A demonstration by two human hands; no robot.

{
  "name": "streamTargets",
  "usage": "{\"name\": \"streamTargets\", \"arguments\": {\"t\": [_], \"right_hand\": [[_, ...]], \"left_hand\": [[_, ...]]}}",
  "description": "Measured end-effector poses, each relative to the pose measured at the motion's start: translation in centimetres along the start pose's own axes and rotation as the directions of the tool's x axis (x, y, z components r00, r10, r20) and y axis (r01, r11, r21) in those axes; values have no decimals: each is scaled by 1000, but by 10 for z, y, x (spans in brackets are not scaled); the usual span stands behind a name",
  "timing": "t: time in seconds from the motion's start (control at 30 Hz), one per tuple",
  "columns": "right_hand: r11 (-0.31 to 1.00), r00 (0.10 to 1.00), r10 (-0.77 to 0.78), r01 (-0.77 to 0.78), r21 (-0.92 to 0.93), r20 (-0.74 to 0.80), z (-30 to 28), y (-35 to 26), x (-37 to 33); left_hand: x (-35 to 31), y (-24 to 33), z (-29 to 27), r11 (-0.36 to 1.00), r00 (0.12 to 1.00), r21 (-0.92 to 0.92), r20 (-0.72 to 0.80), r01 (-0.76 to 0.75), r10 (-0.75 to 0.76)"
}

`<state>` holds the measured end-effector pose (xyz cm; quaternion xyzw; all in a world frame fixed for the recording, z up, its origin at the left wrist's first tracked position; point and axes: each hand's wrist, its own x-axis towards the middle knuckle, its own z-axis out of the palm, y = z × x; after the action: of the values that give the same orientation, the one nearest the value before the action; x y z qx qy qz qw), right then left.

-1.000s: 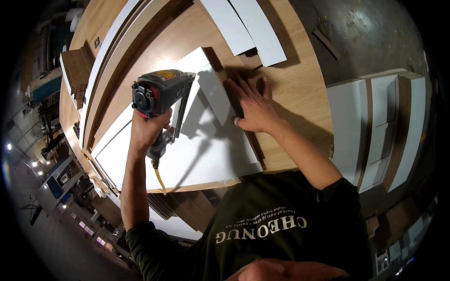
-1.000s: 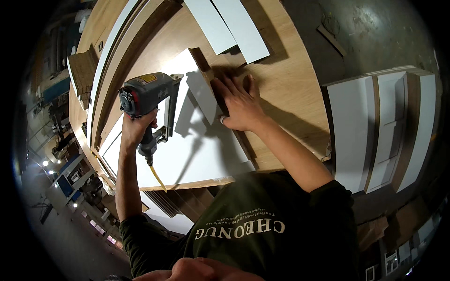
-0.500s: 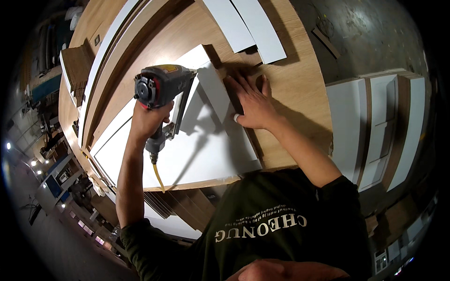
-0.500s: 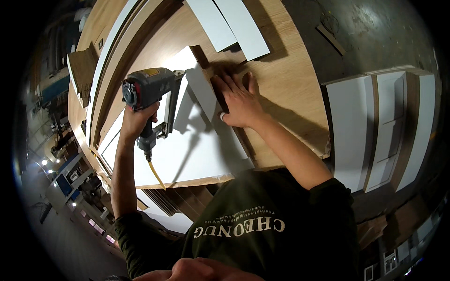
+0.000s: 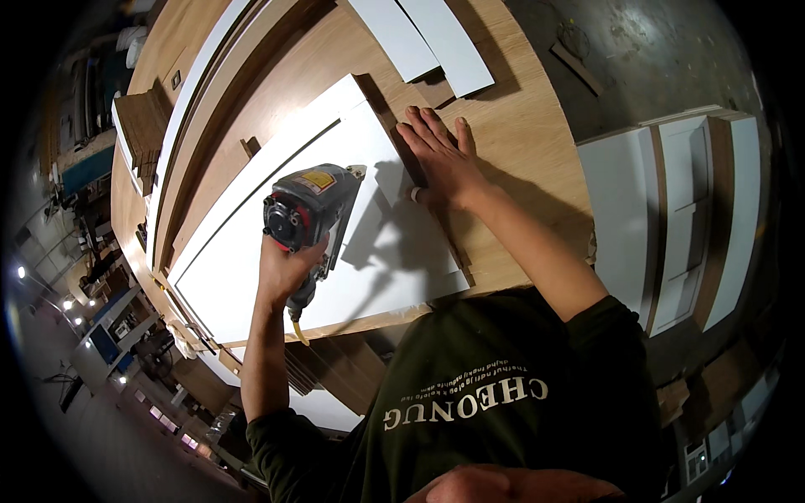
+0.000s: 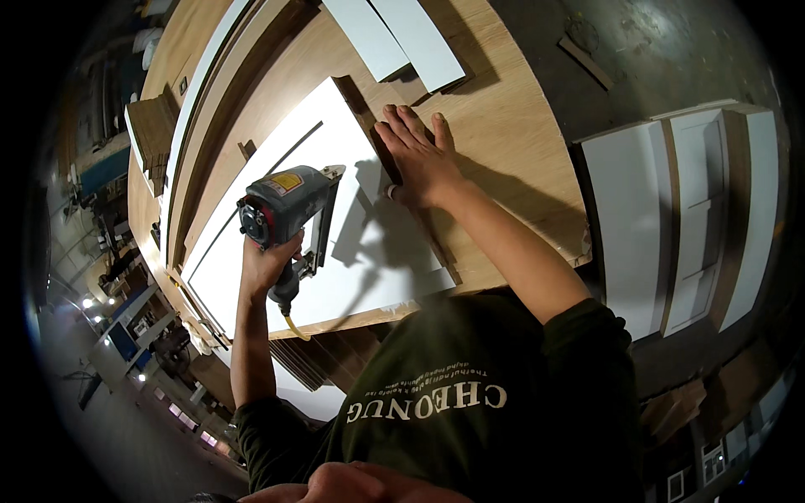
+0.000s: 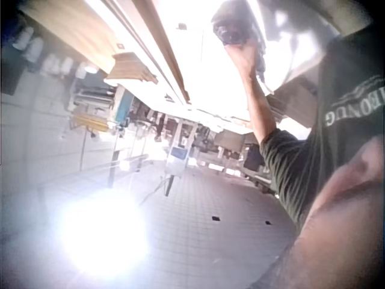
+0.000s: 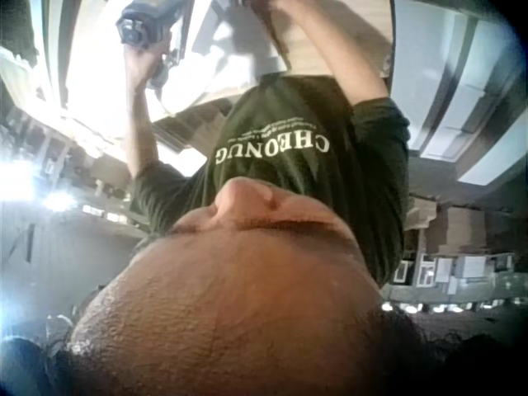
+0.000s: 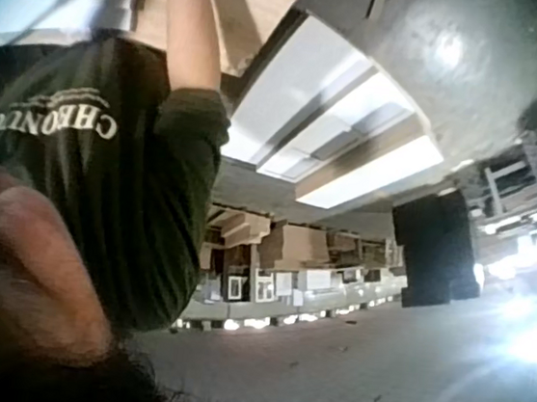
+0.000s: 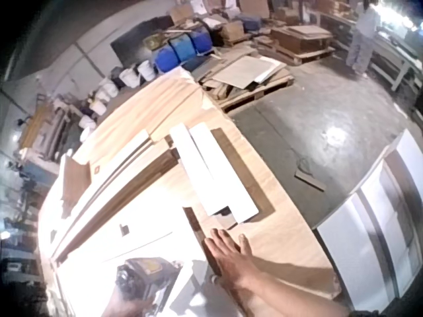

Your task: The person constructs wood cabinet doors by aligning white panels and wooden inserts onto a base frame and securing them using a pneumatic nail gun.

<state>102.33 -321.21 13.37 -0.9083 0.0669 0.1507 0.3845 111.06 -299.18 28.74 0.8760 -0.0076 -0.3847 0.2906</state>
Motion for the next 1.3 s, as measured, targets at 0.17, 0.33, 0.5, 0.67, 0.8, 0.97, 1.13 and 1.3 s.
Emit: {"name": "streamTargets", "arguments": {"t": [0.17,0.33,0.5,0.67,0.8,0.97,1.13,1.3], "right_hand": [[1000,1000,-13,13,-6,-4,0,0,-1],[1000,1000,-19,19,-8,-9,1,1,-1],[1000,1000,-19,19,-7,-8,1,2,-1],[1000,1000,-21,21,-22,-9,4,3,-2],[998,1000,-14,14,-59,-1,-2,-2,-5],[995,999,-3,8,-100,46,-5,-3,0],[996,1000,-16,15,-83,-15,12,9,6],[996,1000,-10,9,-86,-11,10,5,2]], "left_hand": [[10,-4,4,997,998,51,3,-61,60],[14,-1,9,999,999,17,2,-36,36],[16,0,8,999,999,21,19,-43,43],[16,1,10,998,998,31,17,-59,59],[17,-6,9,991,997,103,15,-81,80],[7,-4,8,995,998,79,26,-66,65],[-38,-22,28,998,998,-7,15,-55,55],[-55,-41,46,995,996,-47,-33,-84,83]]}}
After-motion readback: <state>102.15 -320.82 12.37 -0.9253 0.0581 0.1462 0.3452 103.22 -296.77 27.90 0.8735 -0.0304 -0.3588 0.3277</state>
